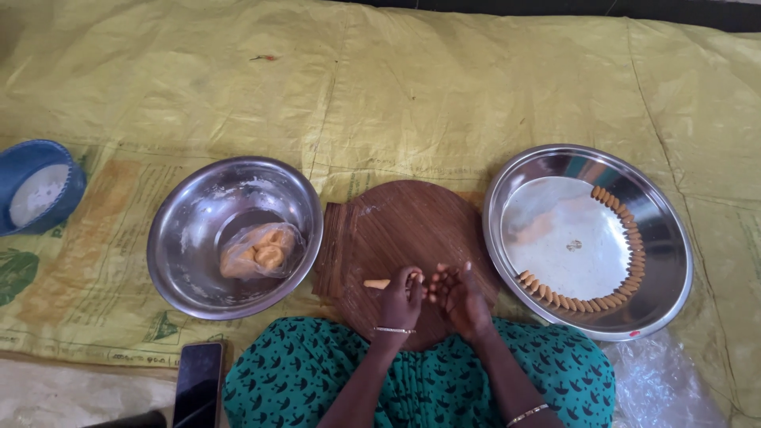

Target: The person takes small pieces of dough from a bowl, rolls them into elongated shapes on a wooden board, and then presses them against a ridged wooden tool to create a textured pattern. The finished pieces are placed in a circular arrangement on a metal tray.

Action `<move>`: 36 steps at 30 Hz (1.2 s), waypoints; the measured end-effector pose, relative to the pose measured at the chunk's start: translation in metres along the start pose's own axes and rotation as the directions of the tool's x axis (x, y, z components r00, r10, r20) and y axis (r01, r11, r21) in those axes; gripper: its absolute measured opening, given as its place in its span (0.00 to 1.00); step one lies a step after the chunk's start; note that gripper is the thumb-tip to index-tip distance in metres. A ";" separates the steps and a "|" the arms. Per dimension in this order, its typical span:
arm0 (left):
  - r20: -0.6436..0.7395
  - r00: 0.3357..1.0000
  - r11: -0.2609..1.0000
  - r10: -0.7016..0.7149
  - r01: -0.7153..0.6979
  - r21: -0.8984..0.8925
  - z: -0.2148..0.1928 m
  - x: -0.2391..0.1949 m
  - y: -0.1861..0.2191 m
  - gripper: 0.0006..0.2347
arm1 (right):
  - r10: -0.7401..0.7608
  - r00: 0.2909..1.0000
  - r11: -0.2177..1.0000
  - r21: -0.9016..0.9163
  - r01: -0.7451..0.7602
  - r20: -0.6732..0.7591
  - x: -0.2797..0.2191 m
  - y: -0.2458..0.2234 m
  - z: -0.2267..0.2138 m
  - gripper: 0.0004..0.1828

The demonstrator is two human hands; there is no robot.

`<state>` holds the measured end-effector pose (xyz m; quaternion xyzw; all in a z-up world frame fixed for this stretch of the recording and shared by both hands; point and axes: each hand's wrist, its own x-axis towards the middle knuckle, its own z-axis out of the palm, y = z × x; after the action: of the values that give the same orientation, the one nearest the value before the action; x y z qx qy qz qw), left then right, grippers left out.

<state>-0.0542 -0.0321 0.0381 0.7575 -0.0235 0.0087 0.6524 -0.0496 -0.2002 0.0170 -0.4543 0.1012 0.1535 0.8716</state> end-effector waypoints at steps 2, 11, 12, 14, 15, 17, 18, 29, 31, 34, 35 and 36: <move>0.080 0.997 0.998 -0.019 0.014 0.060 0.011 -0.010 0.010 0.14 | 0.004 0.997 0.995 0.102 0.004 -0.076 0.001 -0.006 0.012 0.43; 0.030 0.997 0.975 0.070 -0.062 -0.215 0.007 0.000 0.003 0.28 | 0.131 0.987 0.832 -0.531 -0.158 -0.089 -0.046 0.022 0.099 0.46; 0.101 0.992 0.800 0.072 0.003 -0.600 -0.003 -0.001 -0.005 0.29 | 0.028 0.999 0.795 -0.607 -0.004 0.030 -0.052 0.019 0.107 0.45; 0.166 0.978 0.509 0.125 0.081 -0.857 -0.006 0.000 -0.015 0.29 | -0.139 0.946 0.660 -0.684 0.310 0.294 -0.052 0.008 0.122 0.44; 0.169 0.975 0.534 0.147 0.065 -0.843 -0.002 0.000 -0.016 0.29 | -0.214 0.938 0.544 -0.764 0.348 0.274 -0.045 -0.001 0.129 0.42; 0.223 0.975 0.481 0.020 0.186 -0.857 0.002 -0.005 -0.013 0.28 | -0.363 0.896 0.281 -0.886 0.368 0.257 -0.026 -0.022 0.138 0.40; 0.283 0.951 0.379 -0.122 0.308 -0.873 0.003 -0.006 -0.010 0.28 | -0.394 0.858 0.150 -0.899 0.412 0.328 -0.021 -0.030 0.140 0.39; 0.238 0.970 0.273 0.058 0.214 -0.938 -0.014 0.006 0.007 0.32 | -0.092 0.995 0.279 -0.958 0.063 0.038 -0.002 0.017 0.156 0.35; 0.363 0.930 0.387 -0.061 0.358 -0.850 -0.001 -0.012 0.003 0.28 | -0.303 0.898 0.128 -0.920 0.369 0.318 0.017 -0.001 0.139 0.32; 0.337 0.866 0.235 -0.369 0.438 -0.868 -0.013 -0.009 -0.009 0.28 | -0.336 0.816 -0.110 -0.880 0.462 0.470 0.011 -0.014 0.124 0.28; 0.288 0.919 0.236 -0.268 0.353 -0.905 -0.023 -0.002 -0.014 0.29 | -0.309 0.825 -0.177 -0.880 0.440 0.474 -0.001 -0.011 0.124 0.27; 0.230 0.959 0.223 -0.167 0.264 -0.938 -0.032 0.005 -0.019 0.30 | -0.263 0.863 -0.057 -0.899 0.433 0.432 -0.016 -0.003 0.126 0.30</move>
<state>-0.0476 0.0026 0.0242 0.1989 0.0549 -0.1275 0.9701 -0.0590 -0.1008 0.0958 -0.9203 -0.2055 -0.0195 0.3322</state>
